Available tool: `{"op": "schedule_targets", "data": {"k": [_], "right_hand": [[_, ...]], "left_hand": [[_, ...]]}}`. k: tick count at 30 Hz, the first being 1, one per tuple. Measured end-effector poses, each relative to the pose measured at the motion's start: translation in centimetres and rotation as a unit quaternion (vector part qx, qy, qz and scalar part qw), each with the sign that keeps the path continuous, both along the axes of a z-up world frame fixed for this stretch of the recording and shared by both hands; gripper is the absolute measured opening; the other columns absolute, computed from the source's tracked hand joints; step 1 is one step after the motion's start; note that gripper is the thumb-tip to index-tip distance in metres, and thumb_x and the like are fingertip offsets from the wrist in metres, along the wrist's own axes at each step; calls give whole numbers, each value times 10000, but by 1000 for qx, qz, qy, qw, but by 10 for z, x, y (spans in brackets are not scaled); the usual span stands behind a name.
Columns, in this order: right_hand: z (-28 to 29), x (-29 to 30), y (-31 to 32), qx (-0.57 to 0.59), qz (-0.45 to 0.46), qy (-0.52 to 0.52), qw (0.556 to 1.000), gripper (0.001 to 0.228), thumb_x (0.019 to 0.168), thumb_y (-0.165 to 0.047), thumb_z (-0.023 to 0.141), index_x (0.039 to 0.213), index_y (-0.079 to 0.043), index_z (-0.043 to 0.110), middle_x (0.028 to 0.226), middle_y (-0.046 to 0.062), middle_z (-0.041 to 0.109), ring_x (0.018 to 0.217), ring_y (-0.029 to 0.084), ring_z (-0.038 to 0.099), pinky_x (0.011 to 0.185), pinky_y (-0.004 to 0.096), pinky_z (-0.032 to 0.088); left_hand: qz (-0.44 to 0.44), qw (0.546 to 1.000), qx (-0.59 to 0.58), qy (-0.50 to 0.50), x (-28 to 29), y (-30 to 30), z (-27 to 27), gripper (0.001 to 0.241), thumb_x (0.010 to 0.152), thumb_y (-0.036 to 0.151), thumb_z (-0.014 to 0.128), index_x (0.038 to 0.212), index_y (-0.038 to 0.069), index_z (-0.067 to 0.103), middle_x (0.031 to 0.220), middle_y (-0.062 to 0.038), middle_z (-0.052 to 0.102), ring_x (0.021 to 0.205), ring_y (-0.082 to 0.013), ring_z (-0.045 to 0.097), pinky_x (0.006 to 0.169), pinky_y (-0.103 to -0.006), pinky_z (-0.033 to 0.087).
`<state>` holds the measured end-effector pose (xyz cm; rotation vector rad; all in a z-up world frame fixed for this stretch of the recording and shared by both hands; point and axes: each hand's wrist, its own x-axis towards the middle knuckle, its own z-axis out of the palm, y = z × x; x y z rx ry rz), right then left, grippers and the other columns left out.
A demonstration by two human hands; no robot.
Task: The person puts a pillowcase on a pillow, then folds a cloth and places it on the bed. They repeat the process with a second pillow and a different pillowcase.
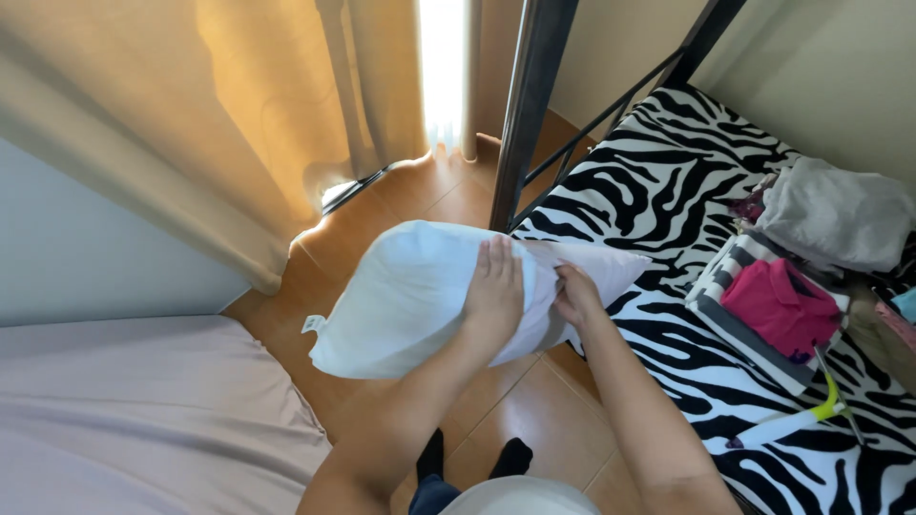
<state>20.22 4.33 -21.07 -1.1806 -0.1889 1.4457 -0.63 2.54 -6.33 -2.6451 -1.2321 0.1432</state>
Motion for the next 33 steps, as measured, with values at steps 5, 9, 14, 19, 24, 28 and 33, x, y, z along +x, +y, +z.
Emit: {"op": "schedule_targets", "data": {"k": [5,9,14,19,24,28,33], "right_hand": [[-49,-13,-13,11,52,-50,997,298,931,-101,592,1222,-137,643,905,11,565,723,145,523,568,300,462],[44,-45,-52,14,107,-36,994,329,894,-137,612,1216,-157,547,973,22,597,801,145,611,634,300,529],[52,-29,-76,116,254,-380,882,419,911,-183,735,1279,-125,544,1122,58,626,930,114,596,795,254,528],[56,-3,-101,245,205,-459,829,213,973,-122,697,1159,-46,628,1116,53,691,1029,92,624,888,234,504],[96,-7,-136,100,117,-529,835,218,963,-213,729,1055,-41,631,800,59,665,645,115,510,588,286,465],[138,-1,-148,169,59,-564,806,242,965,-230,720,1040,-35,598,823,22,694,647,77,549,585,247,491],[153,56,-170,37,-16,-575,817,246,960,-243,719,1065,-40,626,866,75,713,662,137,576,596,298,482]], "left_hand": [[72,995,-45,-45,13,37,-86,390,946,238,471,1240,37,628,1296,-192,631,1295,-356,528,1112,-519,270],[-6,984,-79,-161,-11,22,-89,127,915,219,571,921,175,690,834,-89,747,788,-290,740,766,-495,509],[-79,966,-75,-235,-12,-15,-34,94,865,206,613,850,152,688,732,-110,726,705,-303,726,661,-466,524],[-169,954,-64,-238,-2,-53,-1,91,837,144,593,875,131,675,663,-119,705,605,-303,705,636,-471,512],[-254,940,-53,-220,-6,-71,29,28,820,127,603,838,108,612,635,-98,680,579,-276,684,585,-438,481],[-281,926,-24,-253,-9,-82,62,47,795,158,624,802,122,593,632,-82,667,583,-263,675,593,-420,473],[-347,894,-14,-283,4,-96,84,86,774,197,644,818,144,593,644,-26,638,616,-231,648,600,-389,442]]}}
